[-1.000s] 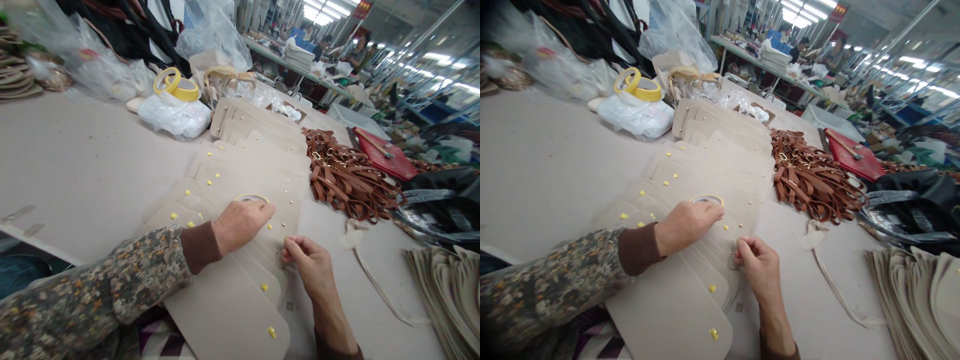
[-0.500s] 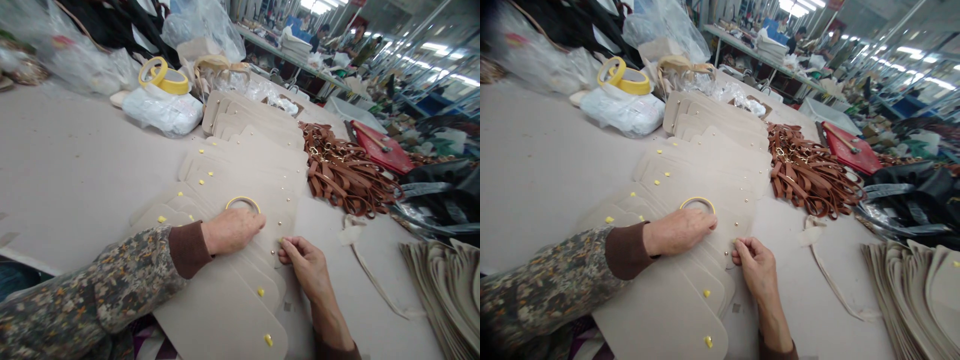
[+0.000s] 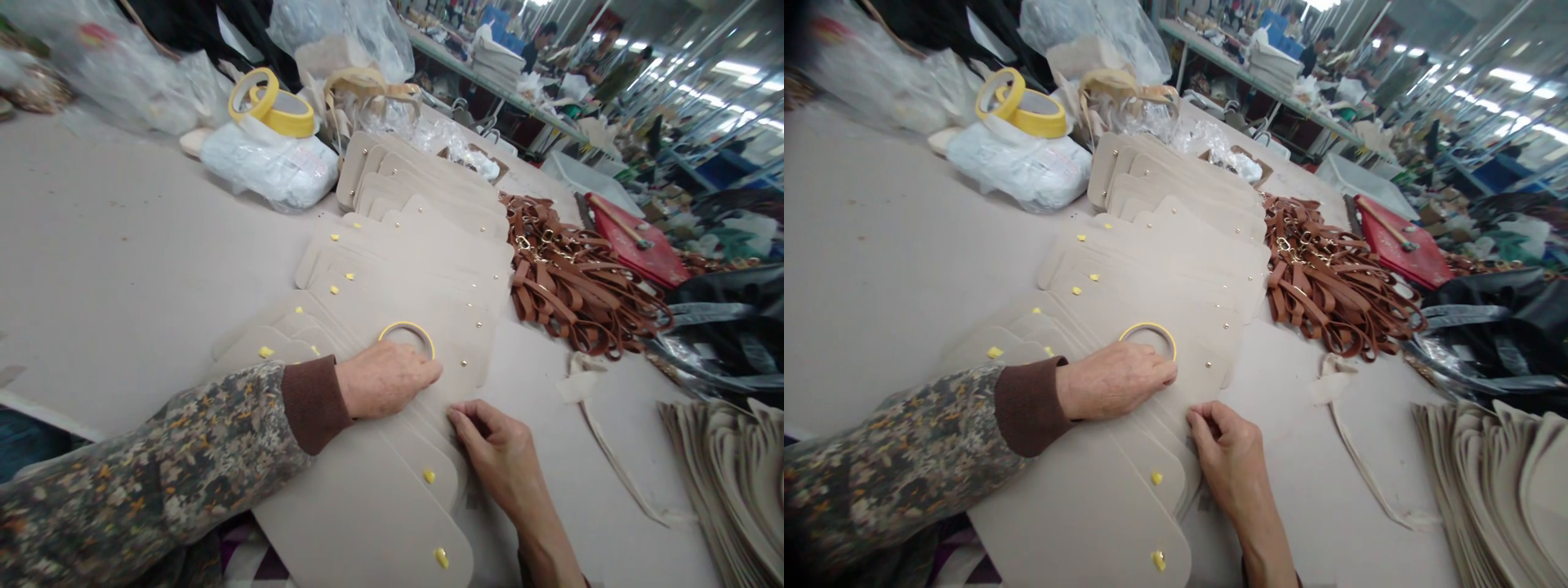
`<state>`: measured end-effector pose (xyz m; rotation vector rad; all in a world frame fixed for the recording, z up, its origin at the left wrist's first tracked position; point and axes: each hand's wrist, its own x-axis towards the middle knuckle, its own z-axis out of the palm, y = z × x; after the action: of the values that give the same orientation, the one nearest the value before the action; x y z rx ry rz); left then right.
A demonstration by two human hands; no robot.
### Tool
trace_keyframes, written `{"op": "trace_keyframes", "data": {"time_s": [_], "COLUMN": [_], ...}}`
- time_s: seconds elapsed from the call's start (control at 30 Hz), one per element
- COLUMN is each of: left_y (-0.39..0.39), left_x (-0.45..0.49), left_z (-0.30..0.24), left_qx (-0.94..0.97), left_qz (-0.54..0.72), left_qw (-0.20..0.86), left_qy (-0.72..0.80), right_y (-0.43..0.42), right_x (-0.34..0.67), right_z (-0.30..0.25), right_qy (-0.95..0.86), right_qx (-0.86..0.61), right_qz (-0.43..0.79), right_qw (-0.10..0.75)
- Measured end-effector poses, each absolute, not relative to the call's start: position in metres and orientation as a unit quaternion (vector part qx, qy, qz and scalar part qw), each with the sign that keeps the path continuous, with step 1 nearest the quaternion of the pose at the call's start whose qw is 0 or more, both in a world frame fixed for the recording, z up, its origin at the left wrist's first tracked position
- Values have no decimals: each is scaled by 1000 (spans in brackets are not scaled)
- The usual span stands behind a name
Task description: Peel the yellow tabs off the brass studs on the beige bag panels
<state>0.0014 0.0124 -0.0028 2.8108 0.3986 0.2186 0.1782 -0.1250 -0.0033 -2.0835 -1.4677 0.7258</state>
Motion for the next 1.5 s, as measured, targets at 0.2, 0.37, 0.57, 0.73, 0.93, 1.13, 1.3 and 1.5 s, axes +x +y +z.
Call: {"op": "trace_keyframes", "data": {"time_s": [0.2, 0.37, 0.57, 0.73, 0.93, 1.13, 1.3, 1.5], "left_y": [12, 13, 12, 12, 14, 12, 6, 1], "left_x": [1, 1, 1, 1, -1, -3, -1, 5], "left_z": [-5, -3, 0, 6, 11, 14, 13, 14], "left_qx": [978, 974, 974, 973, 968, 958, 954, 951], "left_qz": [76, 83, 72, 70, 93, 163, 205, 238], "left_qw": [137, 157, 156, 162, 187, 202, 187, 161], "left_qy": [141, 144, 148, 146, 136, 120, 116, 115], "right_y": [-122, -133, -142, -134, -124, -122, -114, -103], "right_x": [179, 185, 176, 168, 167, 177, 171, 161], "right_z": [-7, -12, -13, -17, -10, 3, 8, 9], "right_qy": [-560, -484, -556, -572, -583, -585, -603, -677], "right_qx": [-761, -789, -760, -775, -768, -724, -667, -598], "right_qz": [242, 269, 198, 132, 167, 271, 139, 36], "right_qw": [219, 266, 272, 234, 207, 245, 415, 428]}}
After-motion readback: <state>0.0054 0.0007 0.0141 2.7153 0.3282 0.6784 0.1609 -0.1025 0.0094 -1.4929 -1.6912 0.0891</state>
